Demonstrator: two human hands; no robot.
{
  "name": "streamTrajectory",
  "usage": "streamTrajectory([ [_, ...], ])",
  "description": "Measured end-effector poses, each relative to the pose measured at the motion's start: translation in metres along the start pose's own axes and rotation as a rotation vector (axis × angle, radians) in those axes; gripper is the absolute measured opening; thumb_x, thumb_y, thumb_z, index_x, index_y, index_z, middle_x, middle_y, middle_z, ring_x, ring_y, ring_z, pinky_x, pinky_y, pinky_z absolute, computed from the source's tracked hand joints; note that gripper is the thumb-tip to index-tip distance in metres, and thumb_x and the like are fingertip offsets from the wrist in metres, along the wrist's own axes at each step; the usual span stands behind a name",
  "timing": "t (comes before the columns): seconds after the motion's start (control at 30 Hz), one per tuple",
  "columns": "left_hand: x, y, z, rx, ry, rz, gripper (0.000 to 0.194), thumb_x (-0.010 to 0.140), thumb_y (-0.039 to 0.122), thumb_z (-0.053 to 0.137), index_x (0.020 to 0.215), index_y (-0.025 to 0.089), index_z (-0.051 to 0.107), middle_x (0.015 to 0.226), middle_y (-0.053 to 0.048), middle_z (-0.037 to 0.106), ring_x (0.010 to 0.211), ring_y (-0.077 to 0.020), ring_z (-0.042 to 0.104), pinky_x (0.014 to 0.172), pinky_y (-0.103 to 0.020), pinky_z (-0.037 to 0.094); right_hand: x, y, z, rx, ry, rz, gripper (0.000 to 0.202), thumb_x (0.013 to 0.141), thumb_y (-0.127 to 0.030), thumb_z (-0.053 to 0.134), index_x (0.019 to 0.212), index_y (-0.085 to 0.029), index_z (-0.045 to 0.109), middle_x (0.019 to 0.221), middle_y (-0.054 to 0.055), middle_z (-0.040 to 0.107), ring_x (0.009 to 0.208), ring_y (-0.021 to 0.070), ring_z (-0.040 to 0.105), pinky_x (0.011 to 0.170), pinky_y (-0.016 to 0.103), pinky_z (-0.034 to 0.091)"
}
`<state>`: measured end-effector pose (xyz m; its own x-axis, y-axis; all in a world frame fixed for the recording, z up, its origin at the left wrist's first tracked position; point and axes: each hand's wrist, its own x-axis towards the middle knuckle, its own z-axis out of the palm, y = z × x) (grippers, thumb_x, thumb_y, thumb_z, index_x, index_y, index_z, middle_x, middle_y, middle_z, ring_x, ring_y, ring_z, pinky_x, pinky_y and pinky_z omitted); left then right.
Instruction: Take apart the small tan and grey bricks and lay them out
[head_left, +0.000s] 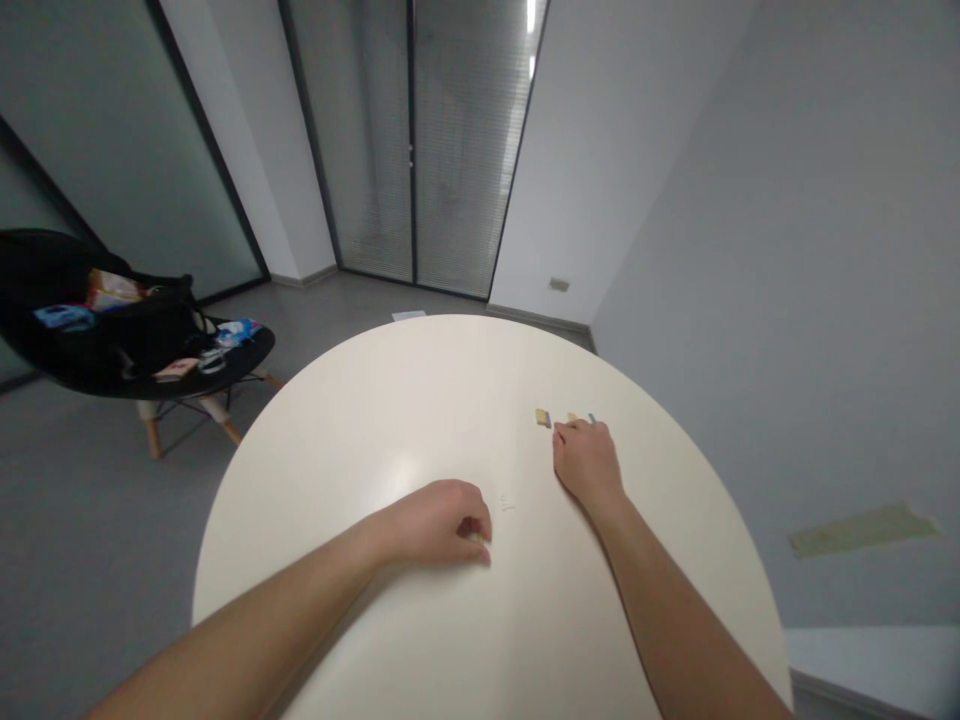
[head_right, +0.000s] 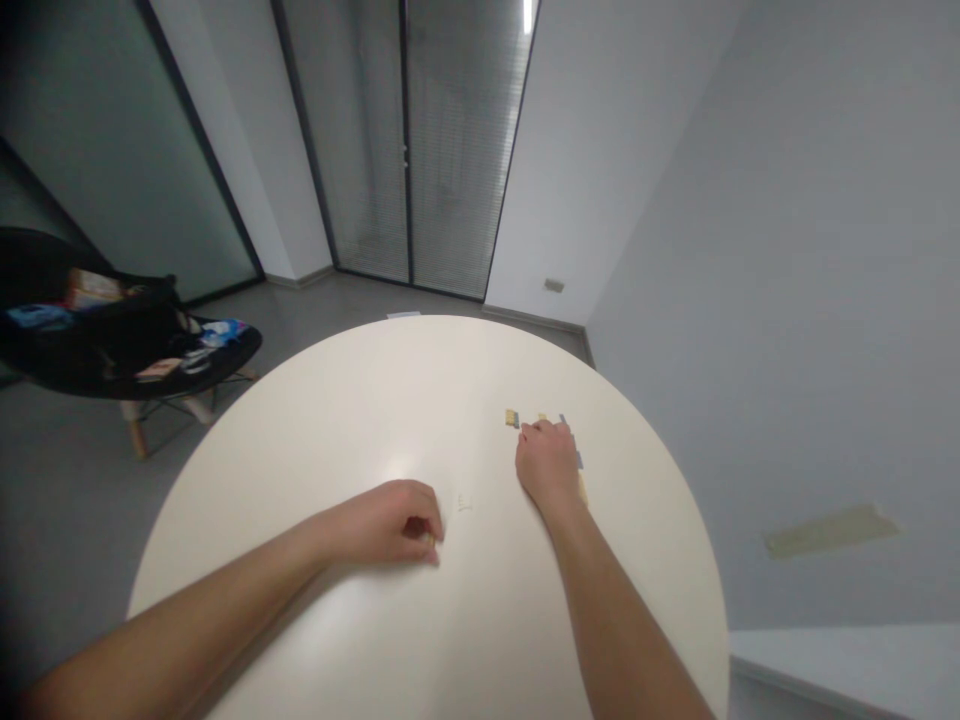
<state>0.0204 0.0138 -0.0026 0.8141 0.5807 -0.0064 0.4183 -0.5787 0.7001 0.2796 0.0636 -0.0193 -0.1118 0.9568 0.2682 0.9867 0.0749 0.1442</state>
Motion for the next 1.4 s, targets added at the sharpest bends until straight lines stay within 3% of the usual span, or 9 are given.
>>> streamTrajectory([
  [0.2,0.0,-0.001,0.0,-0.007,0.004,-0.002,0.02,0.075,0.035,0.071,0.086,0.018,0.071,0.077,-0.002,0.063,0.069,-0.013,0.054,0.063,-0.023,0.039,-0.001,-0.001,0.009,0.042,0.001,0.101,0.043,0.092,-0.026,0.041,0.133,-0.015,0.047,0.112,0.014,0.065,0.099,0.0285,0.051,0.083,0.039,0.034],
  [0.33,0.001,0.0,0.001,0.001,0.014,-0.034,0.027,0.072,0.034,0.073,0.095,0.02,0.07,0.078,-0.001,0.062,0.07,-0.0136,0.054,0.065,-0.023,0.04,0.0,-0.003,0.011,0.079,-0.012,0.12,0.052,0.091,-0.025,0.042,0.141,-0.013,0.035,0.109,0.015,0.066,0.1,0.0302,0.05,0.083,0.04,0.034],
  [0.63,0.0,0.001,-0.001,0.003,0.013,-0.067,0.035,0.068,0.029,0.076,0.101,0.022,0.067,0.081,0.0,0.06,0.069,-0.0125,0.052,0.062,-0.021,0.038,0.0,-0.005,0.004,0.174,0.042,0.174,0.041,0.091,-0.023,0.043,0.131,-0.018,0.049,0.11,0.013,0.065,0.097,0.028,0.053,0.082,0.038,0.034],
  [1.07,-0.001,-0.003,0.0,-0.017,0.026,-0.034,0.024,0.071,0.03,0.074,0.091,0.019,0.072,0.082,-0.002,0.058,0.066,-0.0115,0.053,0.064,-0.023,0.04,-0.001,-0.006,0.009,0.147,0.023,0.142,0.047,0.091,-0.023,0.044,0.137,-0.016,0.042,0.114,0.013,0.064,0.104,0.0281,0.051,0.085,0.04,0.034],
  [1.3,0.0,-0.005,0.0,-0.028,0.07,0.118,0.02,0.089,0.026,0.054,0.086,0.017,0.071,0.083,-0.006,0.065,0.08,-0.0147,0.058,0.074,-0.023,0.042,-0.008,-0.011,0.0,0.266,0.221,-0.027,0.034,0.087,-0.022,0.049,0.119,-0.018,0.059,0.114,0.009,0.066,0.106,0.0283,0.052,0.089,0.043,0.037],
  [1.4,0.002,-0.006,0.002,-0.055,0.153,0.075,0.022,0.09,0.025,0.051,0.085,0.016,0.071,0.084,-0.006,0.066,0.078,-0.0143,0.058,0.073,-0.023,0.042,-0.013,-0.016,-0.008,0.41,0.318,-0.194,0.025,0.088,-0.021,0.049,0.108,-0.018,0.064,0.107,0.009,0.069,0.101,0.0242,0.056,0.091,0.041,0.04],
])
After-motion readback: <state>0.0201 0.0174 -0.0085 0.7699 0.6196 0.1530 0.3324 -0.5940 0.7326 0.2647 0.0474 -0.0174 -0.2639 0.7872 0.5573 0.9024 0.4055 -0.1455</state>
